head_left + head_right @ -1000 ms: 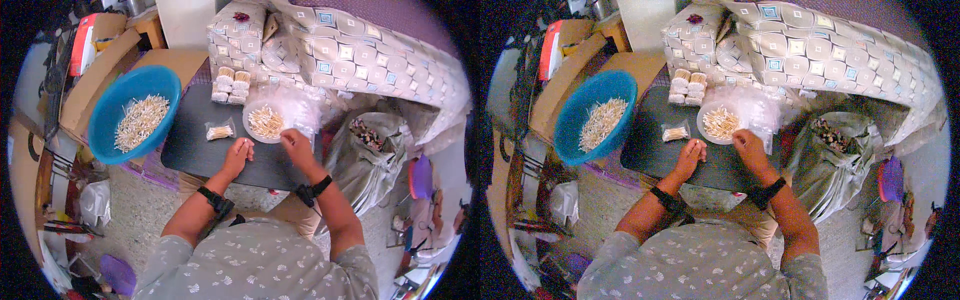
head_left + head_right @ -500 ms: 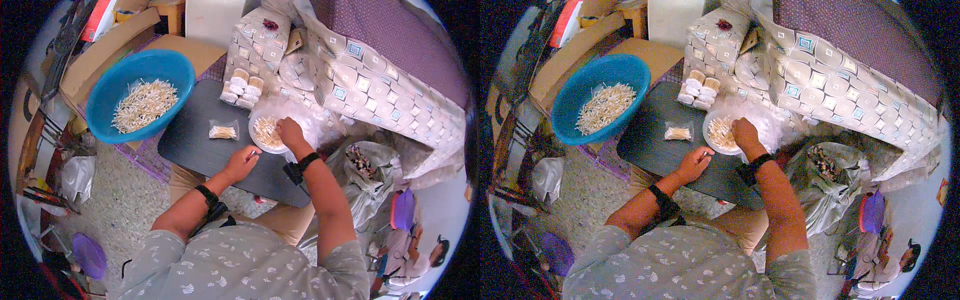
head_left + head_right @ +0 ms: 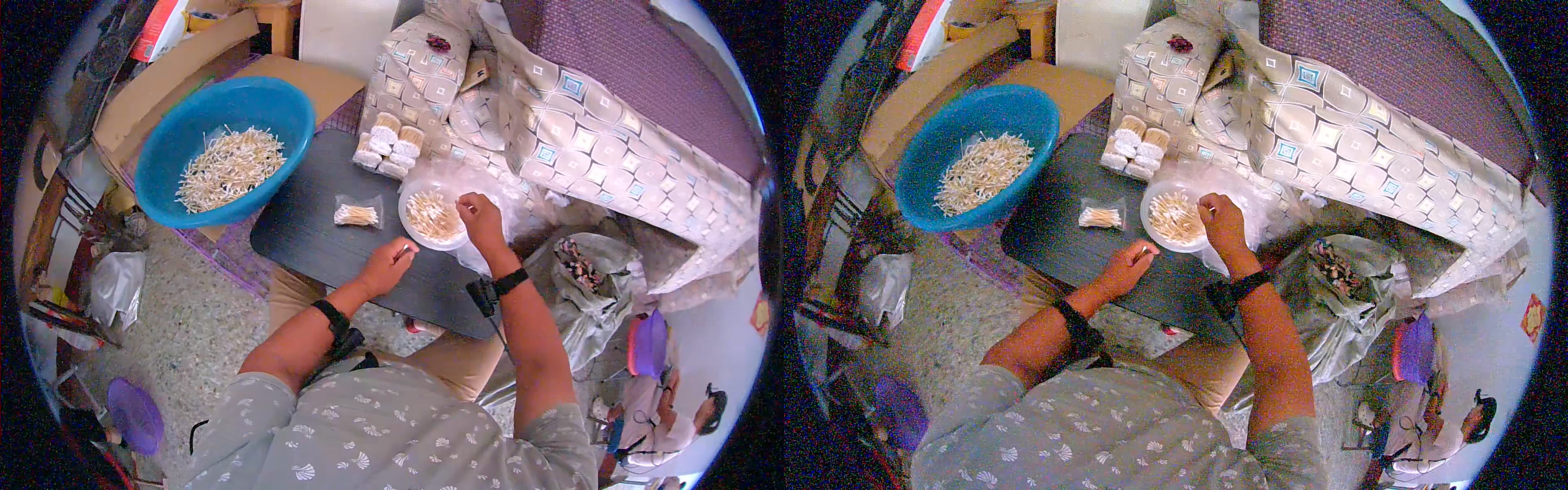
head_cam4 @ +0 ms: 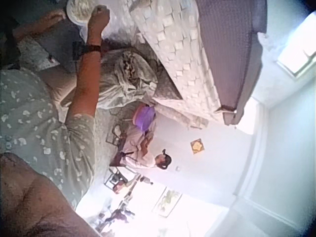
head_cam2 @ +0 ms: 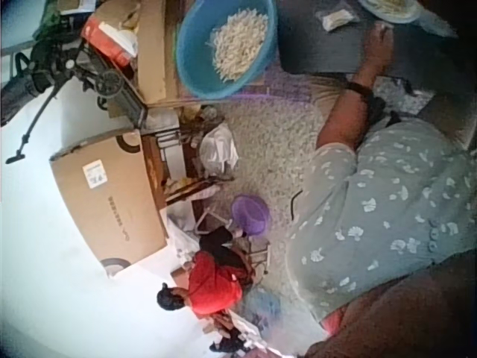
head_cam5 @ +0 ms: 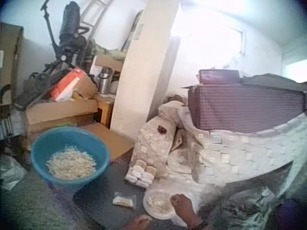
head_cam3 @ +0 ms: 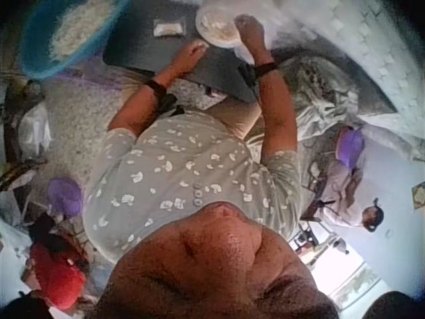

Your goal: Packaging cotton swabs into small plastic bags.

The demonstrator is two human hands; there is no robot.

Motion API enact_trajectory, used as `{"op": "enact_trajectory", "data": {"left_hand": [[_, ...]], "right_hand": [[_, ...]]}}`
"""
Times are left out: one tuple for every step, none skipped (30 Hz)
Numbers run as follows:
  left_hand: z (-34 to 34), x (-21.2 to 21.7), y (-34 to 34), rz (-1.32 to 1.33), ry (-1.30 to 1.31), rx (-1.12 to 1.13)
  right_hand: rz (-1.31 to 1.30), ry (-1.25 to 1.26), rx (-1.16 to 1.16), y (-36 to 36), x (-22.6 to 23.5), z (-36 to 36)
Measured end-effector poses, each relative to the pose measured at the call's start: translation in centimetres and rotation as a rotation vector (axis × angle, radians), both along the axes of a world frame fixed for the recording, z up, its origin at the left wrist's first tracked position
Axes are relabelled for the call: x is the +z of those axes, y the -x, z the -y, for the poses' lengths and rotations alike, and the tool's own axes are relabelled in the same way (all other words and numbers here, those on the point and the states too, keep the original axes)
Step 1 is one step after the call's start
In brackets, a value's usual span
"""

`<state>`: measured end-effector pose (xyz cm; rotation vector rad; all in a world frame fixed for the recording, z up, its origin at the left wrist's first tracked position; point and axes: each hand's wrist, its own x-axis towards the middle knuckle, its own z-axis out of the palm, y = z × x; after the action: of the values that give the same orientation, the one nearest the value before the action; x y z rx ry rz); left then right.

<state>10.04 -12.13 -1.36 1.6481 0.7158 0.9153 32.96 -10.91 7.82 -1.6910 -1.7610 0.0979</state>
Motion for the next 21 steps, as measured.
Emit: {"op": "enact_trajectory", "data": {"left_hand": [[0.0,0.3,0.2,-0.022,-0.016,0.012],[0.0,0.1,0.2,-0.021,-0.017,0.013],[-0.1,0.0,0.1,0.025,-0.021,0.010],[0.0,-0.2,0.1,0.070,-0.024,0.008],[0.0,-0.2,0.3,0.068,-0.021,0.013],[0.0,-0.2,0.5,0.032,0.014,0.020],[-0.1,-0.1,0.6,-0.004,0.050,0.023],[-0.2,-0.2,0.6,-0.010,0.057,0.026],[-0.4,-0.3,0.6,0.040,0.017,0.043],[-0.5,-0.2,0.4,0.091,-0.024,0.054],[-0.7,0.0,0.4,0.063,-0.040,0.073],[-0.7,0.0,0.5,0.055,-0.031,0.071],[-0.6,0.3,0.4,0.055,-0.014,0.064],[-0.7,0.4,0.4,0.057,0.001,0.061],[-0.9,0.6,0.4,0.056,-0.001,0.028],[-0.9,0.7,0.5,0.049,0.002,0.025],[-0.8,0.9,0.6,0.044,0.026,0.001],[-0.7,1.0,0.7,0.040,0.050,-0.023],[-0.8,0.9,0.8,0.034,0.050,-0.025],[-0.8,0.8,0.9,0.023,0.065,-0.038],[-0.9,0.7,1.0,0.013,0.080,-0.050]], "right_hand": [[0.002,-0.001,0.001,0.3,0.4,0.3],[-0.138,0.057,-0.013,0.7,0.7,0.8],[-0.278,0.115,-0.028,1.1,1.0,1.3],[-0.278,0.116,-0.026,1.7,1.2,1.9],[-0.468,0.141,0.018,2.6,1.1,2.6],[-0.660,0.168,0.063,3.5,1.0,3.4],[-0.708,0.219,0.142,4.3,1.1,4.5],[-0.714,0.227,0.143,5.2,0.7,5.6],[-0.770,0.326,0.171,6.1,0.2,6.7],[-0.827,0.423,0.193,6.8,-0.4,7.8],[-0.831,0.466,0.187,7.3,-1.5,8.5],[-0.841,0.473,0.183,7.7,-2.5,9.0],[-0.800,0.481,0.186,7.9,-3.6,9.4],[-0.757,0.486,0.193,8.0,-4.7,9.6],[-0.756,0.421,0.250,7.7,-6.1,9.9],[-0.764,0.422,0.248,7.8,-6.4,9.9],[-0.702,0.402,0.225,8.0,-6.6,9.8],[-0.641,0.380,0.202,8.1,-6.8,9.8],[-0.646,0.379,0.202,8.3,-6.9,9.6],[-0.599,0.395,0.174,8.5,-7.0,9.5],[-0.551,0.410,0.145,8.8,-7.0,9.4]]}}
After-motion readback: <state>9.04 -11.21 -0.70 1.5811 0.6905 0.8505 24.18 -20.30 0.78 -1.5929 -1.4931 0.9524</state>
